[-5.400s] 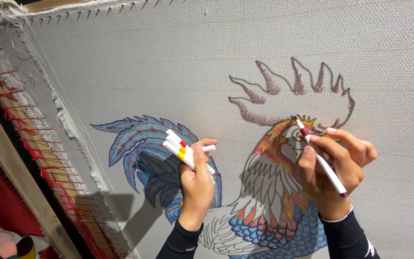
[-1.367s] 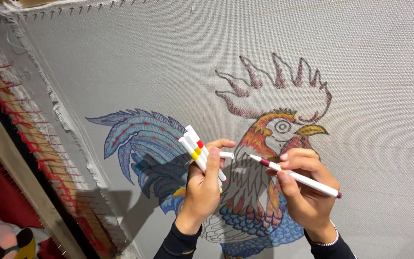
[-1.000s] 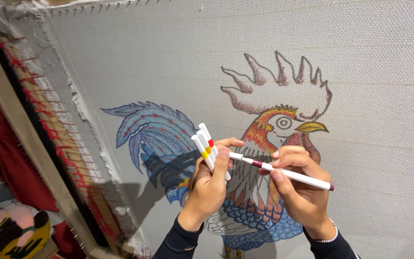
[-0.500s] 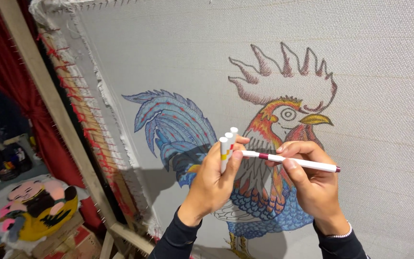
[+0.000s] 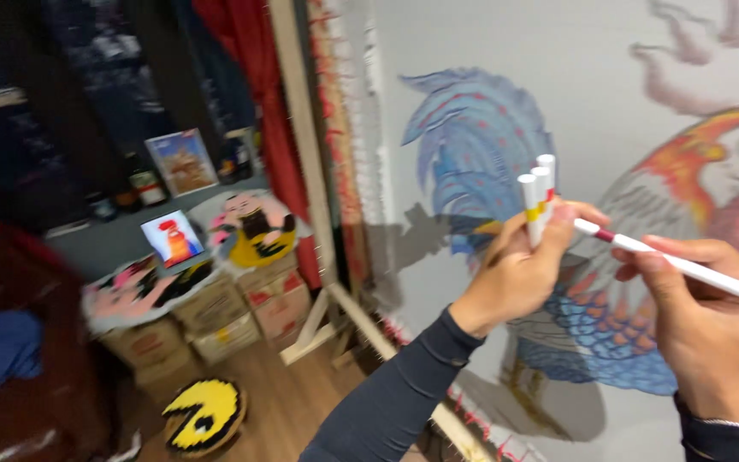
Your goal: Coloring a large drawing of a rooster on a canvas using markers.
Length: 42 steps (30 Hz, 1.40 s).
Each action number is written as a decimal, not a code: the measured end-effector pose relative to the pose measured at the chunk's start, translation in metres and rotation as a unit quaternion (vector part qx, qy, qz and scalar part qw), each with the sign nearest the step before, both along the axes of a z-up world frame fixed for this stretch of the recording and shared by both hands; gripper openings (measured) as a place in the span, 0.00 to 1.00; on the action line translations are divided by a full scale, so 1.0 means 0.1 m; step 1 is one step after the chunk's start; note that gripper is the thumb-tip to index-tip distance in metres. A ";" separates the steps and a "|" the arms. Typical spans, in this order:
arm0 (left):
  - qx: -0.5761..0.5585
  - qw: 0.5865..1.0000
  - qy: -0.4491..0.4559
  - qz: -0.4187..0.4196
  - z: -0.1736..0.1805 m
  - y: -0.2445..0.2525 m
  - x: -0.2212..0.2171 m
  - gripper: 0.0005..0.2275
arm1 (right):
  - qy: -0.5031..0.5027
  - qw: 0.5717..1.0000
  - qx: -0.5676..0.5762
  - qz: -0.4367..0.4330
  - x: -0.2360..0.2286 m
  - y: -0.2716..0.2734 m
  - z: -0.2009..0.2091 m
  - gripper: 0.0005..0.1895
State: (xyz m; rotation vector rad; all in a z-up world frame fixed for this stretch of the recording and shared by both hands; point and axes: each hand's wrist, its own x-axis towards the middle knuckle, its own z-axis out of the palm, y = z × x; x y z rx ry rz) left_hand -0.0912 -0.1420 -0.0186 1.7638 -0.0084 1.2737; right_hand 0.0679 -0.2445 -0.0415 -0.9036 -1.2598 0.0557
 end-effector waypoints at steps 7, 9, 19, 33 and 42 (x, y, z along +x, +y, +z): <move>0.027 0.999 -0.034 0.023 -0.19 -0.12 -0.14 0.20 | 0.066 0.996 0.006 0.067 0.02 0.10 -0.28 0.09; 0.036 0.998 -0.052 0.007 -0.26 -0.10 -0.13 0.20 | 0.053 0.997 -0.009 0.061 -0.01 0.06 -0.29 0.09; -0.005 0.998 -0.054 -0.019 -0.21 -0.16 -0.19 0.20 | -0.068 0.996 -0.052 -0.004 0.04 -0.09 -0.24 0.11; -0.094 0.986 -0.139 0.003 -0.49 0.09 0.03 0.20 | -0.195 0.958 -0.160 -0.134 -0.28 -0.32 0.04 0.15; -0.224 0.925 -0.083 -0.297 -0.32 -0.15 0.06 0.23 | -0.147 0.976 -0.092 -0.129 -0.38 -0.19 -0.05 0.16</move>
